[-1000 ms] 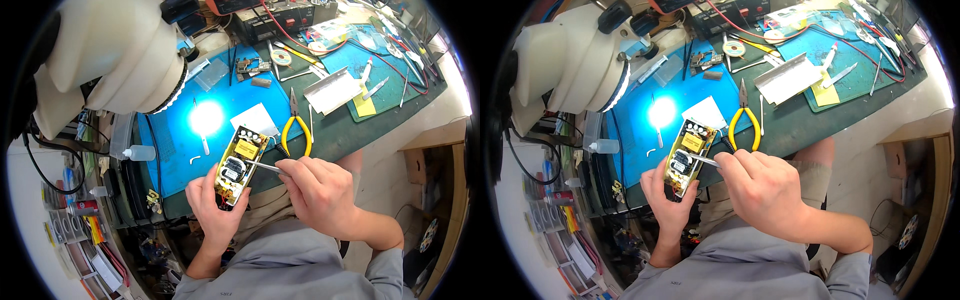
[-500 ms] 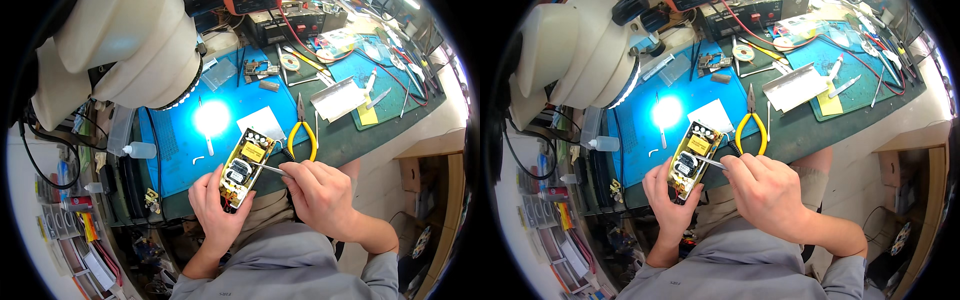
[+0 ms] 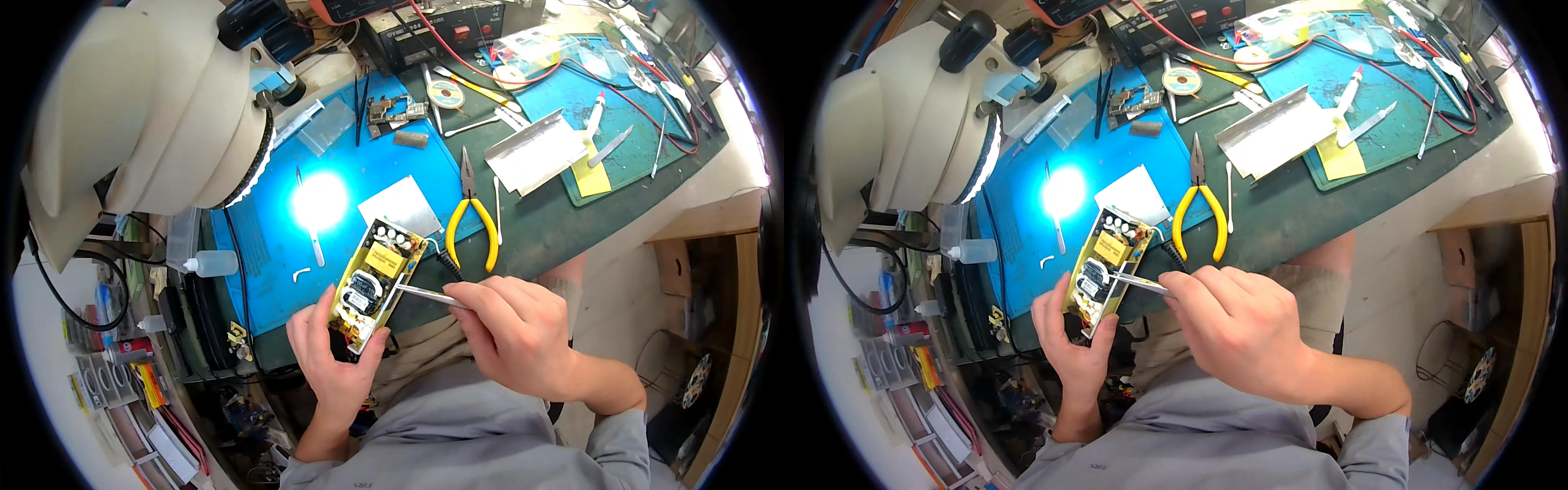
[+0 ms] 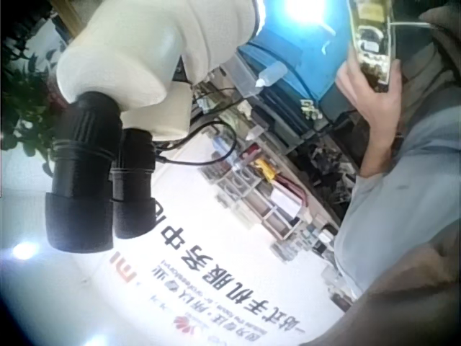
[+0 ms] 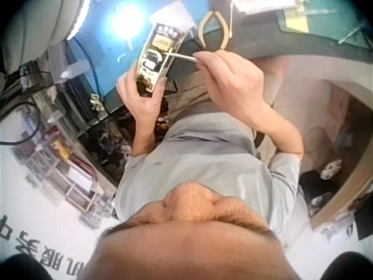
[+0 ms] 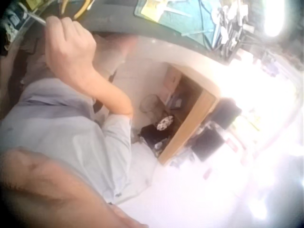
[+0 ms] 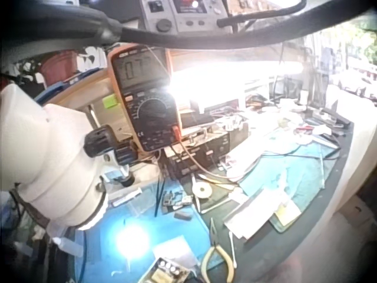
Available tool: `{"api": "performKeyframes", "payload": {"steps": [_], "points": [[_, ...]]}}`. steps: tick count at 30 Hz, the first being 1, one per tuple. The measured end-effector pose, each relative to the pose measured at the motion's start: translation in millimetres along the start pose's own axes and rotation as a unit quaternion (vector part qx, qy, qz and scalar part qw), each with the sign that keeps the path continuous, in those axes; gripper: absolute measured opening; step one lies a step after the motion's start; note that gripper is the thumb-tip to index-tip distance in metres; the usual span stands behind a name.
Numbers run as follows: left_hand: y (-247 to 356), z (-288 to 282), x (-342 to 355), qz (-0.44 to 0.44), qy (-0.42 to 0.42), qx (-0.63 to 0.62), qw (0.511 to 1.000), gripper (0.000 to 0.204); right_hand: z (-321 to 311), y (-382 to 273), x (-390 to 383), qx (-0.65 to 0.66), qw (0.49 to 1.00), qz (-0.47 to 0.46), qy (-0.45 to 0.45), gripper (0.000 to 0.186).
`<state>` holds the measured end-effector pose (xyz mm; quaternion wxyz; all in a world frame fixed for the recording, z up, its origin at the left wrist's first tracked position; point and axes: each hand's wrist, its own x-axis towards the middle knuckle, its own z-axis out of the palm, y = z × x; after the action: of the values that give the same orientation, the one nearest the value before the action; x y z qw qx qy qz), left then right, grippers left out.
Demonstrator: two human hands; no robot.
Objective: The person uses a small metal tool to scrape and clean the surface of a yellow electronic component held in their left hand. They repeatedly rub the tool against the component's surface, occasionally rotating the object to access different areas, while working at a cluttered bench under a bright lamp.
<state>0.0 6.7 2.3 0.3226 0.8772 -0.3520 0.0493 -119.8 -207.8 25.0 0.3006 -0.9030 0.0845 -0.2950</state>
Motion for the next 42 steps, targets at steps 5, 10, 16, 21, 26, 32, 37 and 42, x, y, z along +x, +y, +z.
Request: {"api": "performKeyframes", "payload": {"steps": [5, 10, 16, 21, 26, 32, 37, 42], "points": [[1.4, -1.9, -4.0, 0.003, 0.000, 0.021, 1.000, 0.076, -5.7, 8.9, -4.0, 0.027, 1.000, 0.008, 0.007, 0.028], [1.8, -1.4, -6.2, 0.008, -0.004, 0.028, 1.000, 0.078, -5.0, 20.5, -2.9, 0.051, 0.999, 0.003, 0.003, 0.029], [2.8, 1.3, -7.4, 0.016, 0.014, 0.032, 0.999, 0.084, -4.8, 27.2, -1.0, 0.072, 0.997, 0.009, -0.014, 0.029], [-1.6, 8.3, -16.2, 0.044, 0.061, 0.003, 0.997, 0.086, -4.3, 27.2, -2.9, 0.086, 0.996, 0.001, -0.014, 0.029], [-4.5, 8.7, -17.5, 0.071, 0.067, -0.009, 0.995, 0.083, -3.4, 23.5, -8.7, 0.092, 0.996, -0.021, -0.009, 0.028], [-8.1, 10.9, -18.6, 0.076, 0.079, -0.005, 0.994, 0.082, -0.1, 18.5, -12.1, 0.084, 0.996, -0.031, -0.007, 0.028], [-9.5, 12.9, -17.1, 0.067, 0.083, -0.059, 0.993, 0.082, 0.3, 11.5, -13.4, 0.073, 0.997, -0.030, -0.019, 0.029], [-1.4, 9.0, -13.2, 0.045, 0.081, -0.045, 0.995, 0.080, -0.9, 1.2, -14.3, 0.069, 0.997, -0.021, -0.032, 0.031]]}}
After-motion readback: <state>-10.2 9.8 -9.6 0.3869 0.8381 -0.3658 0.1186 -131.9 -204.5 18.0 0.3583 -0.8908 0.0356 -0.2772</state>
